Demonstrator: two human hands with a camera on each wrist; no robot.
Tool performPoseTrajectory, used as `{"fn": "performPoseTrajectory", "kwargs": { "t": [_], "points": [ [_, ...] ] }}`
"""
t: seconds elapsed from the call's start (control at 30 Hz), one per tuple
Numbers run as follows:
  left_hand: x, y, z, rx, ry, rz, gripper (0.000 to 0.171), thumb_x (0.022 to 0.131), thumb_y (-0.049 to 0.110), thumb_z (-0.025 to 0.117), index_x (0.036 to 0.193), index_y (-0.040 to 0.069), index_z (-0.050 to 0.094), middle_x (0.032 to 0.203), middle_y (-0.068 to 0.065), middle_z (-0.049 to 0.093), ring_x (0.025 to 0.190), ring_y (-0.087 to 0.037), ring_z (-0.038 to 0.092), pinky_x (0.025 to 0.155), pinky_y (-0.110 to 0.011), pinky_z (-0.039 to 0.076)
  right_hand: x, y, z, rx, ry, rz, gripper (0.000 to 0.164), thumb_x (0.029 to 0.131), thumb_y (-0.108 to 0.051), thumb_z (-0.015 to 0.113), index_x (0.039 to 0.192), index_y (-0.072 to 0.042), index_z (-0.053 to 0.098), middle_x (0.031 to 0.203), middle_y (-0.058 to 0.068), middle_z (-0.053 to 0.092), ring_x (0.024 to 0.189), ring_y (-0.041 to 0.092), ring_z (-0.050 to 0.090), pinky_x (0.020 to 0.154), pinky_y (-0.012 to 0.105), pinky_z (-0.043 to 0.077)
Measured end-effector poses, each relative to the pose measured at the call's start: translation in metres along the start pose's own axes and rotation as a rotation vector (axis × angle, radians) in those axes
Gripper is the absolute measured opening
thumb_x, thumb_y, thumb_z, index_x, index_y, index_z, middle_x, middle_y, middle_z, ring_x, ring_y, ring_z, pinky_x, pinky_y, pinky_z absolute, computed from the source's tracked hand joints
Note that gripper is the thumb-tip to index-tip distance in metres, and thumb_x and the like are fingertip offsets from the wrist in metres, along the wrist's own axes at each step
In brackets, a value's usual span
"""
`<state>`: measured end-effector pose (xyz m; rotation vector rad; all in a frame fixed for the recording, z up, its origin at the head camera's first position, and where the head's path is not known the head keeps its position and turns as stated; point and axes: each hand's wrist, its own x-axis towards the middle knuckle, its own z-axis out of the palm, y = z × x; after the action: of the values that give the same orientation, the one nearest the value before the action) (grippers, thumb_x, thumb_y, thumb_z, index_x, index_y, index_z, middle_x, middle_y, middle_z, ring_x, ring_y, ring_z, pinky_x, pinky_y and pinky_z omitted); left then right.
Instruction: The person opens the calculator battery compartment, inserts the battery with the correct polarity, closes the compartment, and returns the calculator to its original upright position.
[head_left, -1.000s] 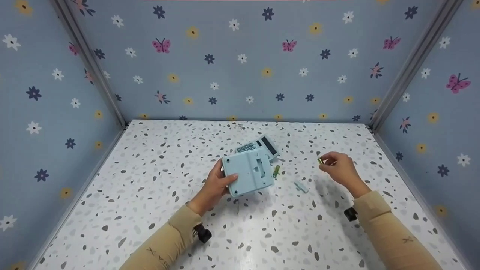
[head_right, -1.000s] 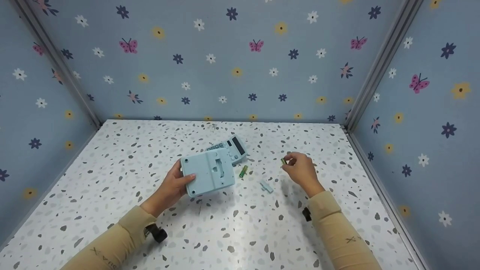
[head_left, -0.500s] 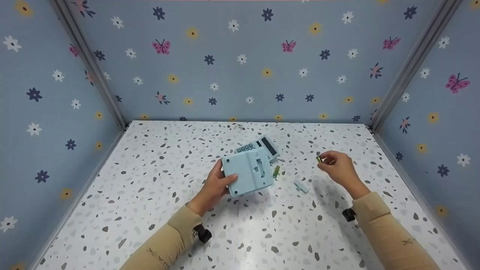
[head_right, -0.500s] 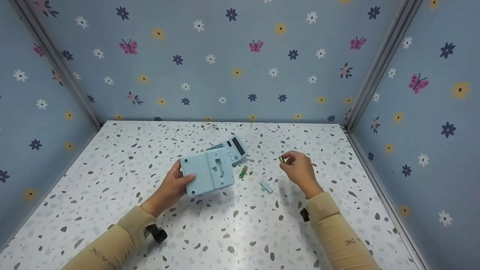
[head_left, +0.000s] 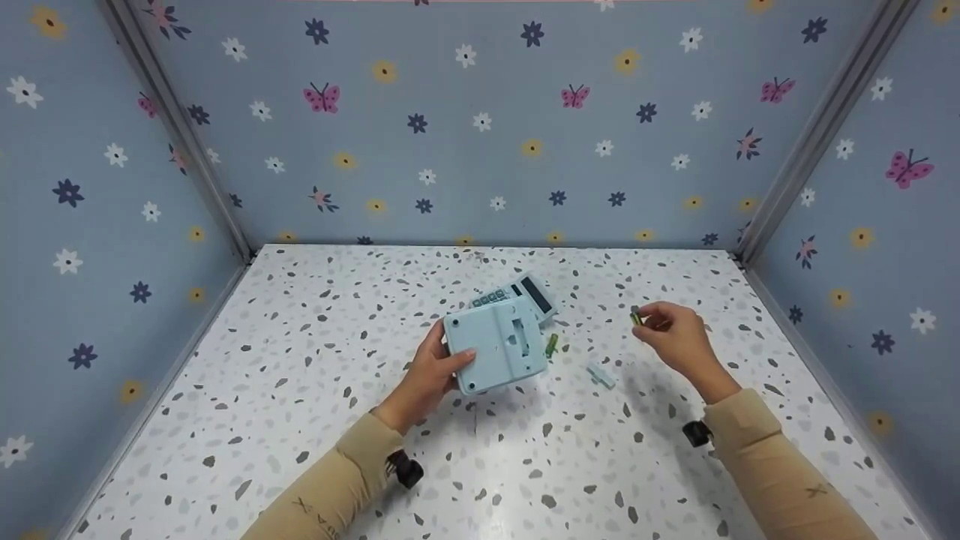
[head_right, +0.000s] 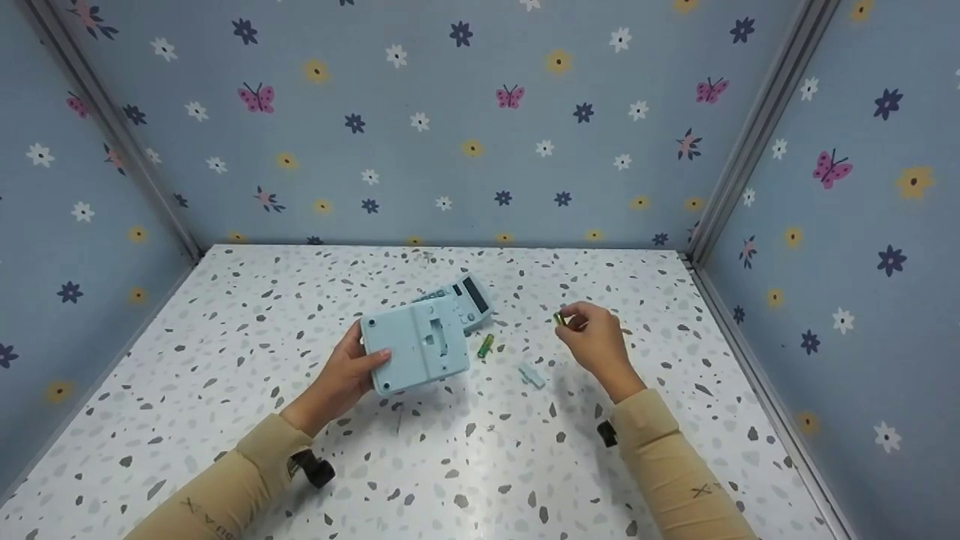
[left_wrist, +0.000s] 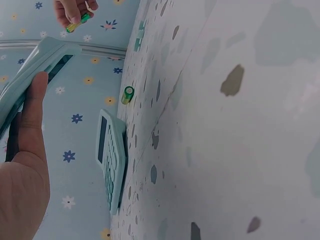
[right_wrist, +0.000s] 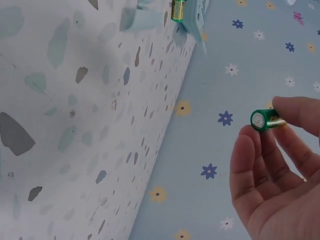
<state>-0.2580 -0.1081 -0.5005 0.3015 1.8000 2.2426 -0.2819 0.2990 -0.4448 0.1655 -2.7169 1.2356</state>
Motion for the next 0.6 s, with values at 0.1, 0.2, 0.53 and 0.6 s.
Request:
{"fn": "performPoseTrajectory", "kwargs": {
  "t": [0.1, 0.2, 0.53, 0.6],
  "points": [
    [-0.0004, 0.0002, 0.0004, -0.003, 0.002, 0.001, 0.071, 0.107, 0.013, 0.066, 0.167, 0.018, 0.028, 0.162, -0.024, 0.050, 0.134, -0.036, 0.065, 0.103, -0.055, 0.062, -0.0007, -0.0019, 0.0003, 0.008, 0.003, -0.006, 0.026, 0.100, -0.010, 0.077, 0.123, 0.001, 0.075, 0.100, 0.015, 0.072, 0.086, 0.017, 0.064, 0.070, 0.021, 0.053],
    [-0.0008, 0.0004, 0.0004, -0.004, -0.001, 0.005, 0.069, 0.107, 0.012, 0.065, 0.166, 0.017, 0.028, 0.160, -0.025, 0.052, 0.131, -0.033, 0.067, 0.101, -0.053, 0.063, -0.0011, -0.0042, 0.0006, 0.014, 0.000, -0.013, 0.027, 0.100, -0.010, 0.077, 0.124, 0.000, 0.075, 0.100, 0.015, 0.072, 0.086, 0.017, 0.064, 0.070, 0.022, 0.052],
    [-0.0002, 0.0003, 0.0003, -0.006, -0.014, 0.003, 0.069, 0.108, 0.014, 0.065, 0.166, 0.016, 0.028, 0.156, -0.025, 0.055, 0.124, -0.030, 0.071, 0.095, -0.048, 0.066, -0.0014, -0.0077, 0.0046, 0.013, -0.004, -0.031, 0.027, 0.100, -0.010, 0.077, 0.125, 0.000, 0.075, 0.098, 0.014, 0.071, 0.083, 0.016, 0.062, 0.069, 0.022, 0.052],
    [-0.0005, 0.0004, 0.0004, -0.003, -0.014, 0.000, 0.069, 0.108, 0.014, 0.065, 0.166, 0.017, 0.028, 0.157, -0.025, 0.055, 0.124, -0.030, 0.071, 0.095, -0.048, 0.066, -0.0013, -0.0084, 0.0060, 0.009, -0.008, -0.029, 0.027, 0.100, -0.011, 0.077, 0.124, -0.001, 0.075, 0.097, 0.012, 0.071, 0.083, 0.015, 0.062, 0.069, 0.023, 0.052]
  ]
}}
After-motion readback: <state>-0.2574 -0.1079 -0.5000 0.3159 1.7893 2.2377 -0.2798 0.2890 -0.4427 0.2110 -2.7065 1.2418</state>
